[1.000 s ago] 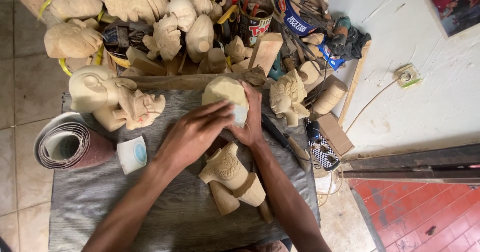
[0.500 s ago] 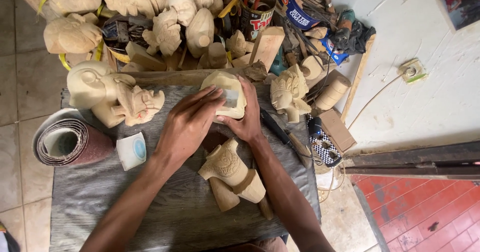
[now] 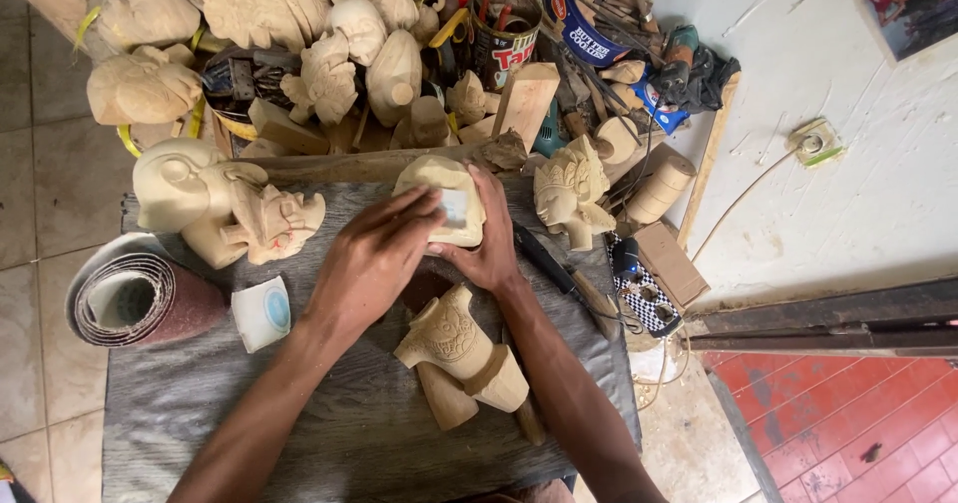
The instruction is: Sanding a small wooden carving by hand using a piece of sandpaper to smooth the surface.
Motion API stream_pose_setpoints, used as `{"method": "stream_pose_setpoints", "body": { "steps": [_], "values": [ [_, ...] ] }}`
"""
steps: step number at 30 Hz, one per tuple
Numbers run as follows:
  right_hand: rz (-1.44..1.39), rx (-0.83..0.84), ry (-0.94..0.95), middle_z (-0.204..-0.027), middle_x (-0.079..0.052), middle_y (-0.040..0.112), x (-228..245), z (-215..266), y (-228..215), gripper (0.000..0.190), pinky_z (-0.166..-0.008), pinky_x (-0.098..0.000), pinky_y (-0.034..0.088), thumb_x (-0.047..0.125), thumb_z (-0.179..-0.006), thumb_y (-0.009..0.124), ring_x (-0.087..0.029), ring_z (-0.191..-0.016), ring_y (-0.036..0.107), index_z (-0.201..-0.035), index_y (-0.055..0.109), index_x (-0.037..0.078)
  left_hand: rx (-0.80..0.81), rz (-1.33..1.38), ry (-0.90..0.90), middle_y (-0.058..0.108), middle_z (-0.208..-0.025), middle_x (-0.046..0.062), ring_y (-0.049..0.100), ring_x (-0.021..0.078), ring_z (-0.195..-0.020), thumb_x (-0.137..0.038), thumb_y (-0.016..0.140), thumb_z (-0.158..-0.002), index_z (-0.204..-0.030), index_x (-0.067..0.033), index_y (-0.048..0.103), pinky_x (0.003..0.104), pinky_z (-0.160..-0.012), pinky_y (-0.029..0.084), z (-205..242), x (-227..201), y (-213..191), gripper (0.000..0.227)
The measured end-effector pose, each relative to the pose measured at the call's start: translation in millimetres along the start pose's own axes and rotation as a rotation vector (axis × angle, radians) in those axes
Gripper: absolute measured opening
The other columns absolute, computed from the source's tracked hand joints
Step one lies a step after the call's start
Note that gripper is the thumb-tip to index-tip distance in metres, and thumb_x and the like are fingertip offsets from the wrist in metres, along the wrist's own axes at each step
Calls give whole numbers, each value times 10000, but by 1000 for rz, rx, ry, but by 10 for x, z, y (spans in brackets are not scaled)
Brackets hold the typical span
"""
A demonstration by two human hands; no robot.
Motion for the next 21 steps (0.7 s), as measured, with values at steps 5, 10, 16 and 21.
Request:
{"method": "stream_pose_setpoints", "body": {
  "steps": [5,10,16,21],
  "values": [
    [10,5,-9,-1484,-302,411,162,-60,-49,1015,-1187,-651,293,365,-760,908,-517,-1428,391,-1517,349,-15,-31,5,13,765,-1113,161,719,270,-1132,40,710,-899,-1017,-32,768,373,-958,592,47,113,28,150],
    [6,7,-4,-1486,-293,419,83,-27,-32,1007,-1188,-637,292,375,-763,903,-512,-1430,392,-1511,354,-17,-35,-42,-17,767,-1070,182,740,283,-1071,60,700,-895,-990,-14,776,376,-956,601,3,48,-47,142],
    [-1,6,-13,-1488,-297,415,12,15,-18,1009,-1199,-628,280,361,-763,907,-503,-1434,388,-1516,350,-14,-39,-39,-24,763,-1081,198,738,292,-1078,63,698,-903,-1012,-17,772,380,-954,606,31,97,6,154],
    [0,-9,-22,-1488,-297,411,139,-56,-53,1013,-1197,-637,281,383,-768,901,-497,-1443,381,-1521,346,-7,-28,1,89,770,-1113,163,724,274,-1118,24,753,-856,-1021,-31,763,372,-943,600,67,58,38,174]
  ]
}}
Point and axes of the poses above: each hand's wrist, its own z-axis away from the middle knuckle, its own y-axis out of the palm, x = y × z, the point moved 2 cm from there along -z, towards the middle knuckle
